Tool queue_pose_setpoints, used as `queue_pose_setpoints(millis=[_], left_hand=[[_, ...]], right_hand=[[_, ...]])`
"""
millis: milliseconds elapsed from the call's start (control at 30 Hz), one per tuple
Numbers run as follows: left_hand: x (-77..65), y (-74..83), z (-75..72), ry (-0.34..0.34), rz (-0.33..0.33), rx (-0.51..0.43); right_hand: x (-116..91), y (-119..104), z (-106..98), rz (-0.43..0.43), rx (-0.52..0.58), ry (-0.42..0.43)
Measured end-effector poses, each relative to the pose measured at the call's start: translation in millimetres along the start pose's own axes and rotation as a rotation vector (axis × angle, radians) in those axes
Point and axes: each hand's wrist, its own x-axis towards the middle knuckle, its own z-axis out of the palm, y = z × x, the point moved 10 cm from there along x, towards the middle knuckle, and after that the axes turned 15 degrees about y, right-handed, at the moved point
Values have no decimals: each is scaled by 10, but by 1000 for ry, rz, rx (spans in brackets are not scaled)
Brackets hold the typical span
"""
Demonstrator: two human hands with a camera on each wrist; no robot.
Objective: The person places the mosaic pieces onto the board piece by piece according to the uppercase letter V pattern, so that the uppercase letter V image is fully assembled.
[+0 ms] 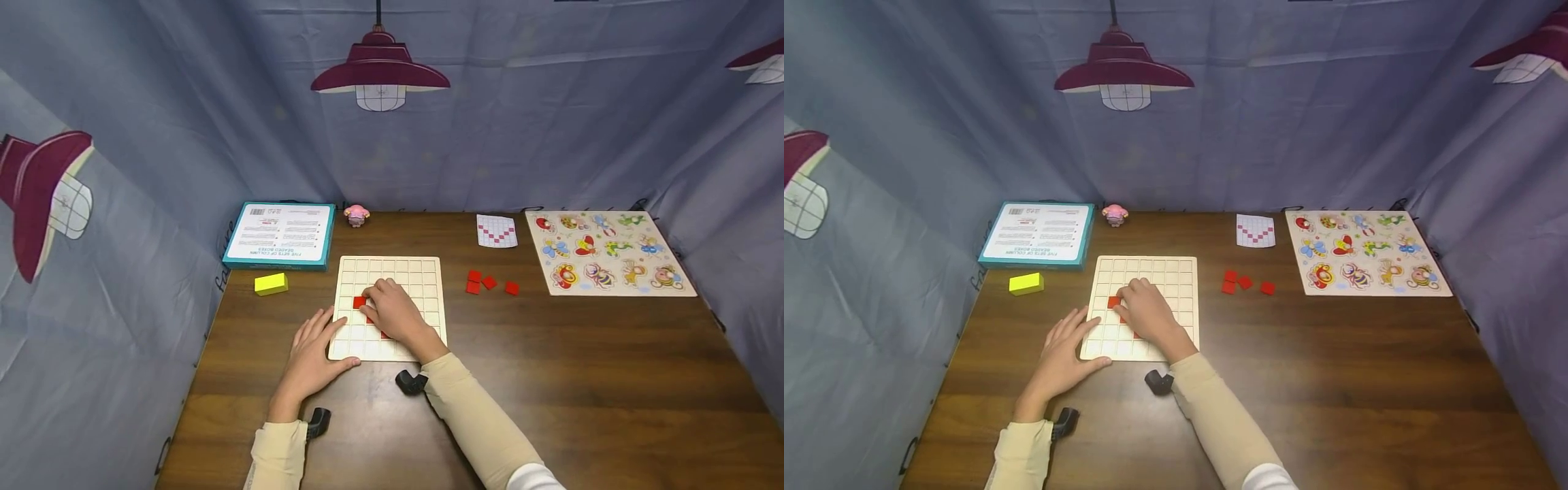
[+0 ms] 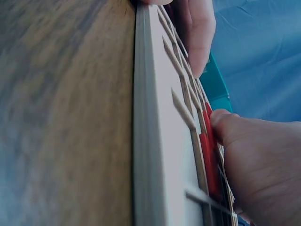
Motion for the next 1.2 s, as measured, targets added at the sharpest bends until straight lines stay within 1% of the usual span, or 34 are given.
queue_pose_setpoints(millis=[200,367,433,500,567,600,667,733,800,867,967,1033,1100,1200], left_hand=[[16,13,9,12,13,1],[-10,0,-18,15,10,7],[-12,9,-15,10,11,3],[-7,22,-4,4,13,-3],[3,31,2,1,13,-11],[7,29,8,1,15,-7],[10,20,5,3,12,-7],[9,4,-9,8,1,-9],[6,-8,-14,14,-4,-13],[-1,-8,-15,12,-9,-20],[-8,1,9,2,-4,-24],[-11,4,28,-9,-3,-23],[-7,0,36,-9,-1,-22],[-3,-15,33,-3,-4,-18]], right_hand=[[22,-23,-32,15,-10,25],[33,-66,-16,47,22,2],[9,-27,-42,61,48,-5],[-39,72,-120,91,101,-4],[-113,236,-258,134,172,15],[-165,345,-338,153,204,38],[-290,613,-511,210,264,96],[-437,924,-679,263,291,175],[-614,1254,-817,308,287,255],[-797,1566,-951,361,256,322],[-1064,1954,-1130,422,190,399],[-1215,2157,-1233,458,158,439],[-1332,2307,-1304,485,135,467],[-1435,2459,-1330,530,116,478]])
